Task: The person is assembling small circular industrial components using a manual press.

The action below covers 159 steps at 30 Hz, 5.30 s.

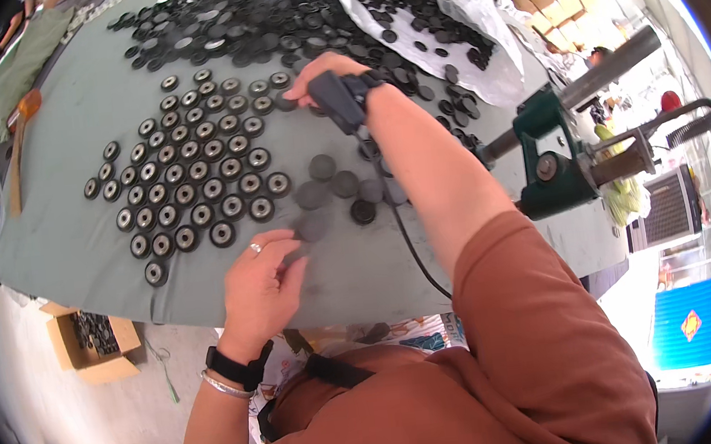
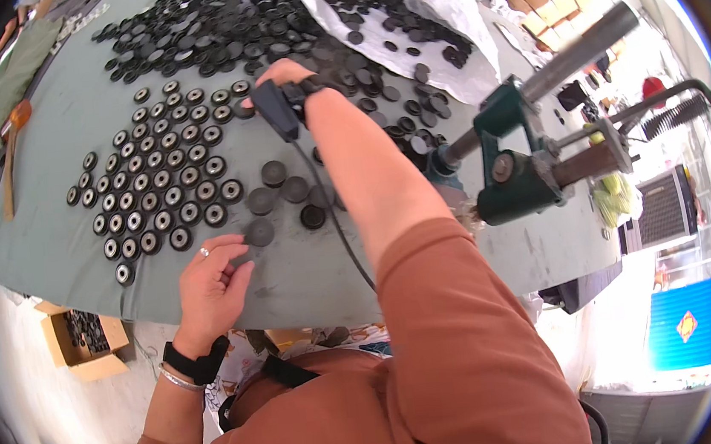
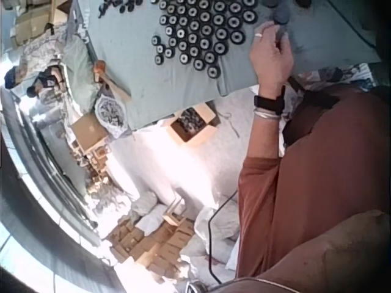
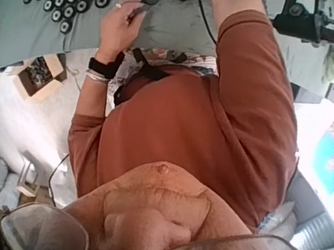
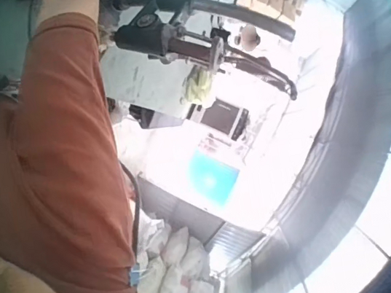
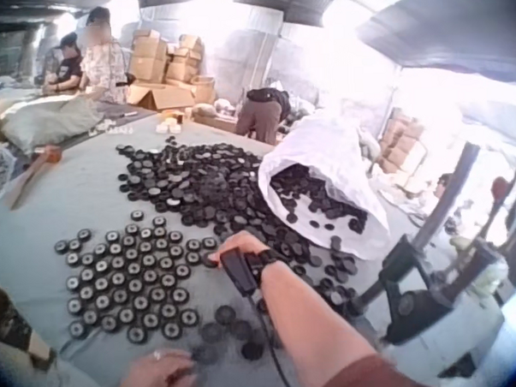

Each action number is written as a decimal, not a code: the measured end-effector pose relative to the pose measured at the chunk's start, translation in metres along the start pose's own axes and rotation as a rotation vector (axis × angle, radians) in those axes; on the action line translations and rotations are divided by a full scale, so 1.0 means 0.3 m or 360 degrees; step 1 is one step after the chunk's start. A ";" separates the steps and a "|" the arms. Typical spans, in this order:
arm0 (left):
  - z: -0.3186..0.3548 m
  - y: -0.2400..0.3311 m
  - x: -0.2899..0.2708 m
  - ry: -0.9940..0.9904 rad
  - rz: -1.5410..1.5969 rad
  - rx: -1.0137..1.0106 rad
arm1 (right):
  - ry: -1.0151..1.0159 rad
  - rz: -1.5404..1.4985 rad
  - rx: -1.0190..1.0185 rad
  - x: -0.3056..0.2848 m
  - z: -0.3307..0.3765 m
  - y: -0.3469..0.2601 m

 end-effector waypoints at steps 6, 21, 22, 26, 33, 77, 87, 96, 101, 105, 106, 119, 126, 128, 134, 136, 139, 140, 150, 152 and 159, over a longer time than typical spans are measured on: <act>-0.008 -0.009 0.000 -0.0046 -0.0044 -0.0013 | -0.0031 0.0438 -0.0298 0.020 0.009 0.008; -0.002 -0.004 -0.002 -0.0001 -0.0036 -0.0020 | 0.1300 0.1440 -0.0029 -0.228 0.087 0.163; 0.000 -0.006 -0.004 0.0005 -0.0040 -0.0033 | 0.1277 0.1548 -0.0126 -0.193 0.115 0.121; -0.004 0.006 -0.008 -0.0004 -0.0042 -0.0049 | 0.0457 0.0442 -0.0361 0.005 0.094 0.010; -0.002 -0.014 -0.007 -0.0002 -0.0038 0.0044 | 0.0079 -0.0553 0.0081 0.182 -0.002 -0.058; 0.004 -0.007 0.012 -0.0024 0.0025 -0.0036 | 0.1916 -0.0020 -0.0054 -0.081 0.721 0.263; -0.006 -0.002 -0.003 -0.0057 0.0038 0.0001 | 0.1384 0.1813 0.0834 -0.034 0.594 0.309; 0.000 -0.001 -0.007 -0.0020 0.0046 0.0031 | 0.1438 0.1626 0.0601 -0.033 0.532 0.375; -0.002 -0.005 0.001 -0.0012 0.0061 0.0040 | 0.1519 0.1416 0.0302 -0.061 0.406 0.344; 0.000 -0.001 0.001 -0.0012 0.0076 0.0040 | 0.1671 0.0703 -0.0014 -0.130 0.327 0.280; 0.000 -0.004 0.003 -0.0009 0.0094 0.0022 | 0.1669 0.0612 -0.0007 -0.155 0.330 0.272; 0.006 -0.014 -0.004 0.0020 -0.0070 0.0041 | 0.0491 -0.1550 -0.0292 -0.073 0.376 0.191; 0.008 -0.024 0.000 0.0018 -0.0086 0.0110 | 0.0092 -0.0405 -0.0010 0.195 0.276 -0.031; 0.013 -0.027 -0.002 0.0027 -0.0101 0.0118 | -0.0025 -0.0186 0.0157 0.230 0.246 -0.066; 0.007 -0.023 -0.006 0.0052 -0.0086 0.0124 | 0.0220 -0.0069 0.0112 0.188 0.169 -0.056; 0.010 -0.024 -0.006 0.0048 -0.0081 0.0123 | 0.0038 -0.0268 0.0211 0.208 0.188 -0.069; 0.007 -0.022 -0.009 0.0032 -0.0104 0.0124 | -0.0077 -0.0347 0.0219 0.234 0.150 -0.053; 0.007 -0.022 -0.008 0.0031 -0.0102 0.0125 | -0.0075 -0.0347 0.0220 0.234 0.141 -0.052; 0.003 -0.012 0.000 0.0007 -0.0026 0.0082 | -0.0057 0.0228 -0.0060 0.204 0.072 -0.034; 0.010 -0.015 0.000 0.0006 -0.0055 0.0036 | -0.0064 0.0316 -0.0168 0.200 0.065 -0.035; 0.009 -0.017 -0.001 0.0017 -0.0016 -0.0013 | 0.0739 0.0509 -0.0537 0.162 0.176 -0.004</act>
Point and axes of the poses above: each hand's wrist, its own z-axis away from the middle knuckle, its own x-axis out of the palm, y = z × x, the point moved 1 cm from there along -z, towards the middle knuckle, and after that the axes turned 12 degrees about x, right-handed, at the moved point
